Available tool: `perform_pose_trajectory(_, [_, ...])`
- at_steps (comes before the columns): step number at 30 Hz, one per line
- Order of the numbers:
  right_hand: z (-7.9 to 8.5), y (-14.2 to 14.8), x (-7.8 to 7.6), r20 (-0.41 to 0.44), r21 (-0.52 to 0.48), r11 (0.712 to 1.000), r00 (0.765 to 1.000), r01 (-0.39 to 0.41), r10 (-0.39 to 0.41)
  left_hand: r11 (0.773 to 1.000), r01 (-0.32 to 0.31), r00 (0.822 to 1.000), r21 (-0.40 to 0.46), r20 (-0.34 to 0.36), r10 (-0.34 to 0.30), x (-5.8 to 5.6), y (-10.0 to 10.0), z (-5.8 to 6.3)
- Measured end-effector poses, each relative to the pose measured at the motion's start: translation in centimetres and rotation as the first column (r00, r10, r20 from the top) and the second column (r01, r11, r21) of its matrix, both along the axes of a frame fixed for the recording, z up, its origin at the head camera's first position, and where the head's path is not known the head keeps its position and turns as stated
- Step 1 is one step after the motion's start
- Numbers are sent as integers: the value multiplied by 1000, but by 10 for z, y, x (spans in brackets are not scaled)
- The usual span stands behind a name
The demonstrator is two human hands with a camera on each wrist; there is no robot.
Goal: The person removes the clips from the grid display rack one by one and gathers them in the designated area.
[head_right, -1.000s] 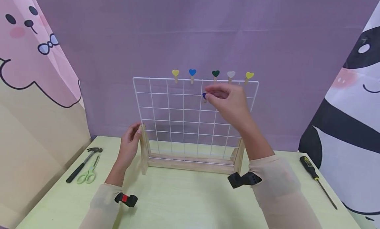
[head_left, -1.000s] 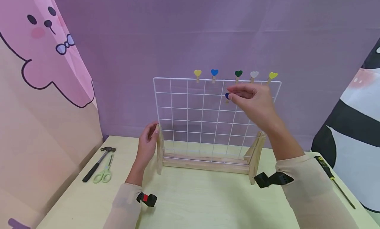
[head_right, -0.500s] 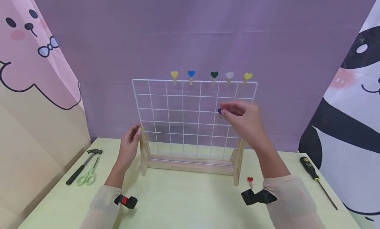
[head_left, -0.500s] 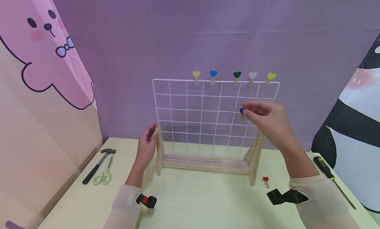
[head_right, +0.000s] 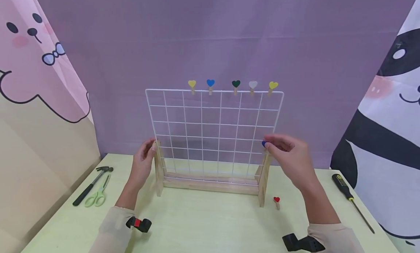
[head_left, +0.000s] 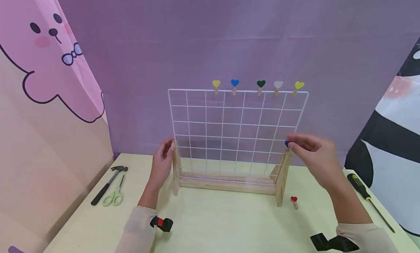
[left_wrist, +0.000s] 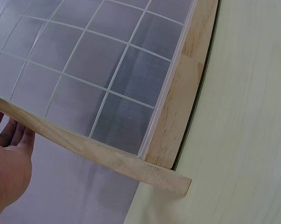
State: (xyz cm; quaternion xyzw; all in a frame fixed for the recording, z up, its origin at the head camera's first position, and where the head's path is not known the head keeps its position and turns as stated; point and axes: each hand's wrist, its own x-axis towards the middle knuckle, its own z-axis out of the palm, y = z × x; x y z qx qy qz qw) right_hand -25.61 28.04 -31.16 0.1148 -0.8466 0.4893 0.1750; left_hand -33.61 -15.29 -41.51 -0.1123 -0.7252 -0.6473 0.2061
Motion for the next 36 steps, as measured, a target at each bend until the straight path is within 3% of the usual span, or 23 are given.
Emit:
perform_pose_trajectory(13, [-46,37,15,58,10,992,991,122,-123,1000,12,1000,15,-3,-12,-1,0,1])
perform_pose_trajectory(22, [-93,64,20,153,-7,983,972,184,-181,1000,0,1000,19,11,0,-2,-1,0])
perform_pose_trajectory(31, [-119,76,15,194,11,984,965,179,-178,1000,-10,1000,17,8,9,0,-1,1])
perform_pose_trajectory(36, [-133,85,13,281,33,986,945,165,-167,1000,-5,1000,8,1,5,-1,1,1])
